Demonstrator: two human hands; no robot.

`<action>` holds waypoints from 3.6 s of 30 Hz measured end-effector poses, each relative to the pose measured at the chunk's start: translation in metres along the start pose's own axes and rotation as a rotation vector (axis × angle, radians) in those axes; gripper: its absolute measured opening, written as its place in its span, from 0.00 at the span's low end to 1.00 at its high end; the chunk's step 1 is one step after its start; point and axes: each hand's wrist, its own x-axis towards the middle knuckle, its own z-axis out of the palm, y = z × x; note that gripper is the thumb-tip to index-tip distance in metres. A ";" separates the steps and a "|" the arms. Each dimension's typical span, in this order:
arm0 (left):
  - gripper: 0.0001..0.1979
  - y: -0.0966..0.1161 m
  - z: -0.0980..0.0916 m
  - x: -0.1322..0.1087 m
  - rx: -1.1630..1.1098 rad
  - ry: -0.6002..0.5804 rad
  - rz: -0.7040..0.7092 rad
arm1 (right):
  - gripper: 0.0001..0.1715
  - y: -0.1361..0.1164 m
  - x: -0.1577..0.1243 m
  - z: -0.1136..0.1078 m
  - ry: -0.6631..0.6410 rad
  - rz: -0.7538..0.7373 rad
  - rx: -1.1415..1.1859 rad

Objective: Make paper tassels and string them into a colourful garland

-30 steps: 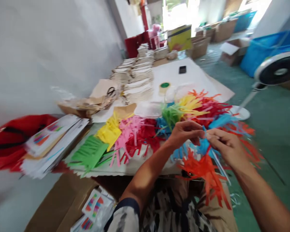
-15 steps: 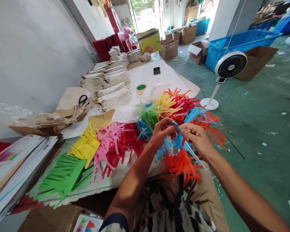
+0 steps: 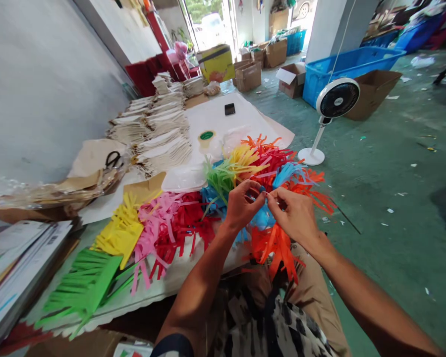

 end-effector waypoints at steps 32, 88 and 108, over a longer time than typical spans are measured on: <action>0.09 -0.001 0.003 -0.002 0.067 -0.218 0.149 | 0.16 0.020 -0.006 -0.001 -0.048 0.053 -0.310; 0.16 0.028 -0.018 0.064 -0.543 -0.039 0.131 | 0.11 0.053 0.016 0.011 0.466 0.206 0.679; 0.21 -0.021 0.034 0.028 -0.540 -0.209 -0.106 | 0.12 0.027 0.012 0.020 0.260 0.219 0.685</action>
